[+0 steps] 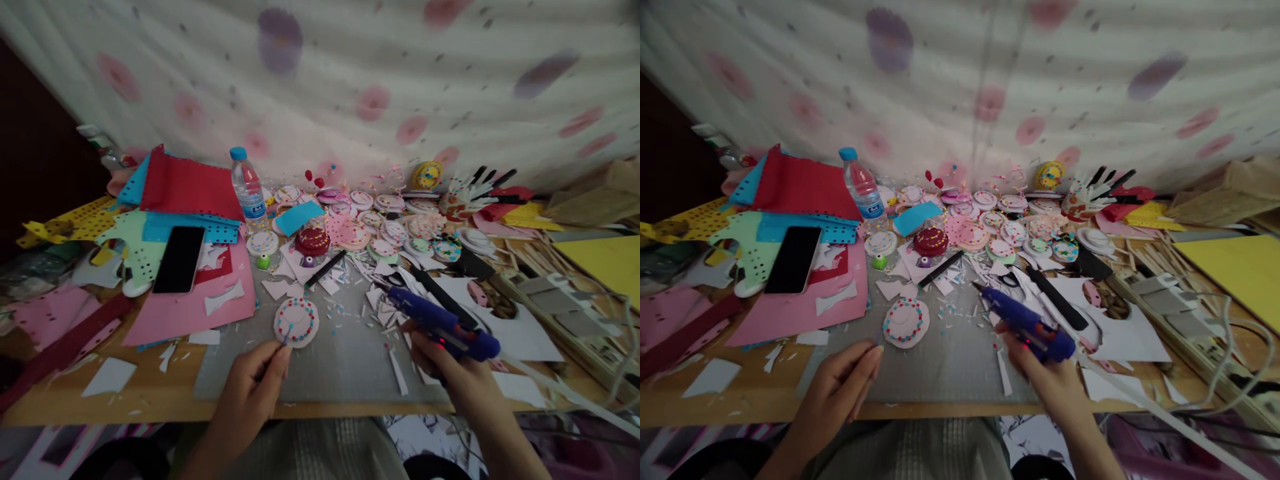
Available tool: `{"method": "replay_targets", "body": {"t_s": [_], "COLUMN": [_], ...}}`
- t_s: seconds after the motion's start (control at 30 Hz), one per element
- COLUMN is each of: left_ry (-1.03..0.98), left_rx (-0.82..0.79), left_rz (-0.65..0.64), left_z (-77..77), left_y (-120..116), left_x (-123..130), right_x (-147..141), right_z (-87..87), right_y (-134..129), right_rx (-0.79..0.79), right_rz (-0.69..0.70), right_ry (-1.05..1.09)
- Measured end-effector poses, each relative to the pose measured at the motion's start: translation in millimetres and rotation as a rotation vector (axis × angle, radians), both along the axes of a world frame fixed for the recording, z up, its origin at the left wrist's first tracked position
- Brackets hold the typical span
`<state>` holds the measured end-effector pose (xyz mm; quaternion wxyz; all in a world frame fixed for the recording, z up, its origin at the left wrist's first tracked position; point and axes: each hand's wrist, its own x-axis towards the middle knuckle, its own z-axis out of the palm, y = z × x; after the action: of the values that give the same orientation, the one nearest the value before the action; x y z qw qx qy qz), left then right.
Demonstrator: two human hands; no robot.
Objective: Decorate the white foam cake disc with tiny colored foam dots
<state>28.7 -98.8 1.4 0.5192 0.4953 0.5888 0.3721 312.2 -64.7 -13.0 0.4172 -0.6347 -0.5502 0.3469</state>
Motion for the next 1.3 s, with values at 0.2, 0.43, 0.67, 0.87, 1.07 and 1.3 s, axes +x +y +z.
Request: {"method": "replay_targets", "body": {"t_s": [0.2,0.43,0.67,0.87,1.07,1.3], "left_ry": [0.136,0.271,0.275,0.263,0.266,0.276], "left_rx": [0.164,0.271,0.268,0.284,0.277,0.272], "left_rz": [-0.167,-0.205,-0.243,-0.246,-0.244,-0.248], "left_z": [9.9,22.6,22.0,21.4,22.8,18.9], "left_y": [6,7,7,9,10,10], "left_x": [5,8,7,7,7,7], "right_x": [-39,-37,-40,-37,-17,-20], "right_z": [19.2,5.8,1.8,-1.3,-26.1,-24.0], "right_y": [-21,-11,-19,-23,-15,-19], "right_rx": [0.023,0.078,0.106,0.155,0.236,0.312], "right_rz": [0.235,0.443,0.348,0.224,0.397,0.394], "right_ry": [0.029,-0.029,-0.064,-0.179,-0.295,-0.243]}}
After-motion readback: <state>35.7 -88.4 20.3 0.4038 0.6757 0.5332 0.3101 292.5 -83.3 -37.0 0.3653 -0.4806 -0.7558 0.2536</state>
